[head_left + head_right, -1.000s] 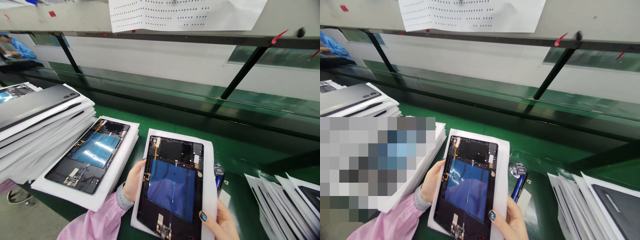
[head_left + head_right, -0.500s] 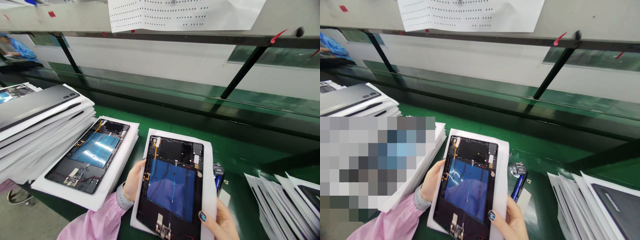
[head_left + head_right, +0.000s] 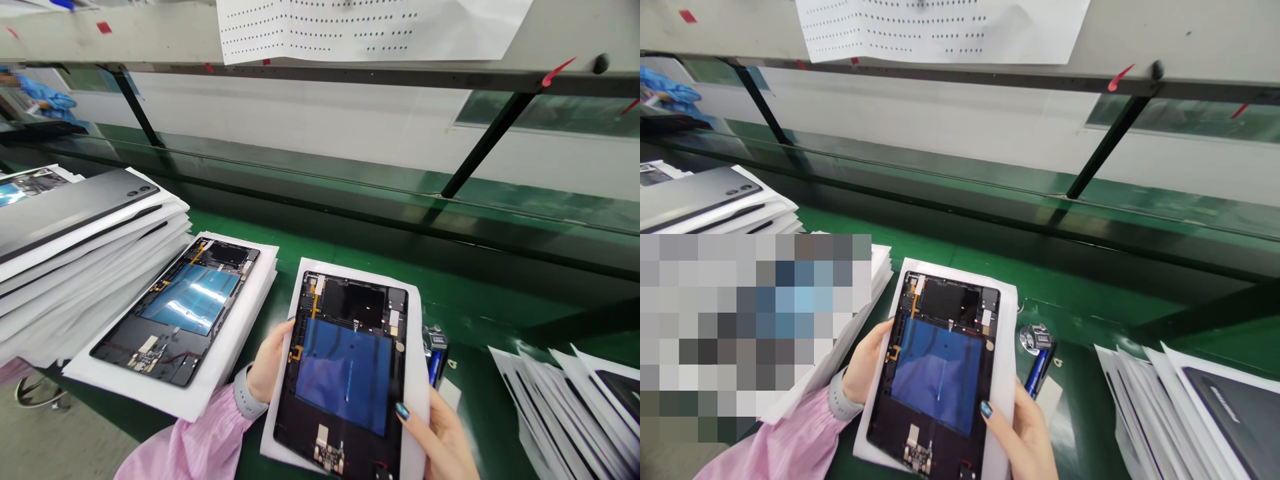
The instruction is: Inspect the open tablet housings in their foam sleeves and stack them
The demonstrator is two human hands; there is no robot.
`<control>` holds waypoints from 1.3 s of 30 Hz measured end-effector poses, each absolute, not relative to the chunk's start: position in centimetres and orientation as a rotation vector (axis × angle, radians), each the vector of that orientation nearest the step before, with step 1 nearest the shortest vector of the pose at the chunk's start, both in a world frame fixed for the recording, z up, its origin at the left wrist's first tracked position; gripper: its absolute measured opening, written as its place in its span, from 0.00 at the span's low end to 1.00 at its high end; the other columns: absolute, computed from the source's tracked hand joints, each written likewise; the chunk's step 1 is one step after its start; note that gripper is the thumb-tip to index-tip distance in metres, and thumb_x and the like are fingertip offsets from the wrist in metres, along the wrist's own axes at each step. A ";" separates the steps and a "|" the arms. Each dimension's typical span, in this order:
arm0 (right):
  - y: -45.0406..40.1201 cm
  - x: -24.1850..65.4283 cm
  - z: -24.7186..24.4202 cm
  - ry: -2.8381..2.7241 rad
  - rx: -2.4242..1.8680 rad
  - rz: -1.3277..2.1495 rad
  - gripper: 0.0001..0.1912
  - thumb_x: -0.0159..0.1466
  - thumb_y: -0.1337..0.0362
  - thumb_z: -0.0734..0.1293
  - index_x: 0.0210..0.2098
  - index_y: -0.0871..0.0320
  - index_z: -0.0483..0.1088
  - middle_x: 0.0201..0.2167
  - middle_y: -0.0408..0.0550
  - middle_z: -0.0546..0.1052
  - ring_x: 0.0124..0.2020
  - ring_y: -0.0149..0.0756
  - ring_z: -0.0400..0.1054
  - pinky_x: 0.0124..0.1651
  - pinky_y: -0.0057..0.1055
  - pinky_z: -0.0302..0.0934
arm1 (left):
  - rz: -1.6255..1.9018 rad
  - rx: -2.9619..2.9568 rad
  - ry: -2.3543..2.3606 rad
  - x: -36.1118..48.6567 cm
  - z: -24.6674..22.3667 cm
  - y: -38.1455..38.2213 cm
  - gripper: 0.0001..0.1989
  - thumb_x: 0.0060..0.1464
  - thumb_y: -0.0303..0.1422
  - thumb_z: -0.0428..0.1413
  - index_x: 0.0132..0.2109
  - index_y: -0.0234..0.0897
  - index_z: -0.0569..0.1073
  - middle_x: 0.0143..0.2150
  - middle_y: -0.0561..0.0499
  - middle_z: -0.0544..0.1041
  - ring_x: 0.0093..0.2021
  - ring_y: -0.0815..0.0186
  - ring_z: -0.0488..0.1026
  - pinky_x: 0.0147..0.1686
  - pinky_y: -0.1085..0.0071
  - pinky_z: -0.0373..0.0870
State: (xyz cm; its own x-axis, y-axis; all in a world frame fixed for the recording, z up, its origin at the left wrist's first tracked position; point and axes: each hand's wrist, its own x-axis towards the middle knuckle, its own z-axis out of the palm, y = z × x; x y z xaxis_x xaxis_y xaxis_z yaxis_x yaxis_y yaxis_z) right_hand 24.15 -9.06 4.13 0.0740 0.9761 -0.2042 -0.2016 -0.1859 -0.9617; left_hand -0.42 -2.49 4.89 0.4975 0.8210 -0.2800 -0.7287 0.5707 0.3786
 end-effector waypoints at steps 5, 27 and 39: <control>-8.6 22.5 5.4 -0.767 -1.342 1.267 0.22 0.54 0.50 0.76 0.45 0.52 0.77 0.42 0.49 0.81 0.52 0.54 0.72 0.52 0.39 0.68 | 0.871 0.246 0.430 -0.4 5.2 -2.6 0.20 0.61 0.40 0.51 0.47 0.28 0.80 0.40 0.42 0.84 0.49 0.50 0.79 0.56 0.59 0.68; -8.8 21.7 6.1 -0.780 -1.360 1.216 0.27 0.56 0.49 0.74 0.52 0.51 0.72 0.50 0.51 0.79 0.52 0.53 0.72 0.54 0.42 0.67 | 0.846 0.354 0.512 0.1 5.6 -2.5 0.20 0.57 0.44 0.55 0.44 0.33 0.81 0.38 0.44 0.84 0.54 0.49 0.76 0.62 0.54 0.62; -7.6 23.7 3.7 -0.846 -1.432 1.280 0.30 0.55 0.47 0.74 0.52 0.54 0.73 0.40 0.50 0.82 0.39 0.49 0.77 0.48 0.41 0.70 | 1.109 1.157 1.165 -0.3 4.4 -1.2 0.22 0.57 0.50 0.54 0.39 0.35 0.79 0.36 0.47 0.80 0.45 0.55 0.73 0.48 0.62 0.69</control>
